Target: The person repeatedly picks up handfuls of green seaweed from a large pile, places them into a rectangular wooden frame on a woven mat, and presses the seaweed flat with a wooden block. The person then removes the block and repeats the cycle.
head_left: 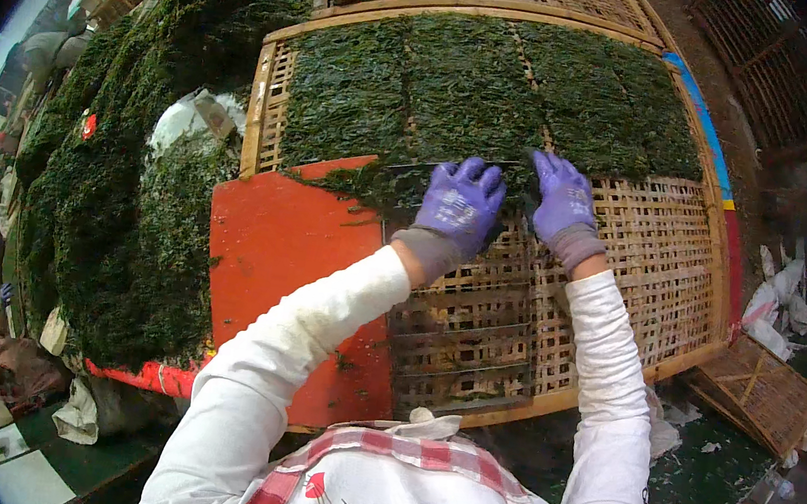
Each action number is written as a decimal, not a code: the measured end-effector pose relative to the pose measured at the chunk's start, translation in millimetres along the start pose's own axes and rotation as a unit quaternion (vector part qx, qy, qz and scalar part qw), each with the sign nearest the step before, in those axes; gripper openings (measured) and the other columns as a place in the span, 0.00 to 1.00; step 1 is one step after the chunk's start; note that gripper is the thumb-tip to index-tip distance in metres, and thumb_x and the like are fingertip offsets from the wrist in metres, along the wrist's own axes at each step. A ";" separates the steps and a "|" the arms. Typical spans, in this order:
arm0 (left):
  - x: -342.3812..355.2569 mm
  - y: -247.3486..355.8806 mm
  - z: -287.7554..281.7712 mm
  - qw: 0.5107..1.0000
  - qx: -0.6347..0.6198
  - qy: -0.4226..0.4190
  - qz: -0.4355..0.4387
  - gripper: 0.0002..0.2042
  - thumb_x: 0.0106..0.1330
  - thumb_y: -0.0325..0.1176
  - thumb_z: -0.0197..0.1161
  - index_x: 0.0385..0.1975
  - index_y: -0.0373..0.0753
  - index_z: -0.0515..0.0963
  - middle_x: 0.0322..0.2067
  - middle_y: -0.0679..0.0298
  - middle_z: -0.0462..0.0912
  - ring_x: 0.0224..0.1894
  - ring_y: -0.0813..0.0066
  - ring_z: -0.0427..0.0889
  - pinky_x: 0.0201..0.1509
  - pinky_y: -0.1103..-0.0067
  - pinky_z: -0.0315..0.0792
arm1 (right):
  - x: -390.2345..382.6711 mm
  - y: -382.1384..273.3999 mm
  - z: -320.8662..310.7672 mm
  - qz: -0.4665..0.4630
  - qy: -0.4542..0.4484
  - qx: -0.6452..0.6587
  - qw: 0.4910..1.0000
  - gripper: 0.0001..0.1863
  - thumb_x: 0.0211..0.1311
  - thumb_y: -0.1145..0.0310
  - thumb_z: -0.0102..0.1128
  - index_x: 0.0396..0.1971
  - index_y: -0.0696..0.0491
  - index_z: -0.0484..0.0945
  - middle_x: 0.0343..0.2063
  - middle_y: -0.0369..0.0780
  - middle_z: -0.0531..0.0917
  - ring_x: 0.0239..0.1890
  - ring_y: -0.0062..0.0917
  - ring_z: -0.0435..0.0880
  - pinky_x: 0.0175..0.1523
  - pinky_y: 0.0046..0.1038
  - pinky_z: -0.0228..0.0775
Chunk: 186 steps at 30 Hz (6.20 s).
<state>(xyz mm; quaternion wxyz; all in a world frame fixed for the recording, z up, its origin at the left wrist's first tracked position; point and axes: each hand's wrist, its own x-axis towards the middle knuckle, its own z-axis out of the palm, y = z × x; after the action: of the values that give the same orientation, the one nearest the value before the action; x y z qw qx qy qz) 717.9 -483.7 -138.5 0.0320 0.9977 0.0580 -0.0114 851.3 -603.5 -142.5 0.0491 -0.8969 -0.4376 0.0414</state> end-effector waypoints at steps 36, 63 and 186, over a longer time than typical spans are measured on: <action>25.9 31.0 46.9 0.978 0.062 0.097 -0.176 0.08 0.65 0.33 0.53 0.39 0.44 0.78 0.26 0.63 0.78 0.29 0.65 0.78 0.37 0.77 0.73 | -25.6 -99.4 -20.3 -0.298 0.144 0.190 0.924 0.19 0.49 0.70 0.54 0.45 0.54 0.73 0.36 0.43 0.79 0.39 0.37 0.80 0.43 0.37 0.72; -152.9 -184.5 -11.9 0.967 0.102 -0.061 -0.226 0.29 0.51 0.47 0.65 0.55 0.46 0.70 0.56 0.57 0.69 0.61 0.52 0.62 0.60 0.56 0.57 | -19.4 -75.1 14.1 -0.102 -0.058 -0.085 0.990 0.36 0.51 0.73 0.55 0.63 0.46 0.59 0.66 0.38 0.59 0.67 0.33 0.56 0.68 0.38 0.46; -81.6 -120.9 10.3 0.970 -0.110 0.215 -0.013 0.21 0.49 0.37 0.68 0.46 0.51 0.78 0.56 0.55 0.71 0.62 0.41 0.59 0.62 0.55 0.57 | -24.7 -43.9 5.1 -0.086 0.004 -0.030 0.996 0.29 0.47 0.79 0.53 0.50 0.33 0.75 0.68 0.39 0.53 0.70 0.42 0.47 0.70 0.41 0.39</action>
<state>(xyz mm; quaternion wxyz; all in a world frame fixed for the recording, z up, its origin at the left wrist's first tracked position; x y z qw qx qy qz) 622.6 -373.9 -154.2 0.1279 0.9664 0.0776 0.2092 801.2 -595.9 -141.4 0.0270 -0.8571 -0.5141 0.0205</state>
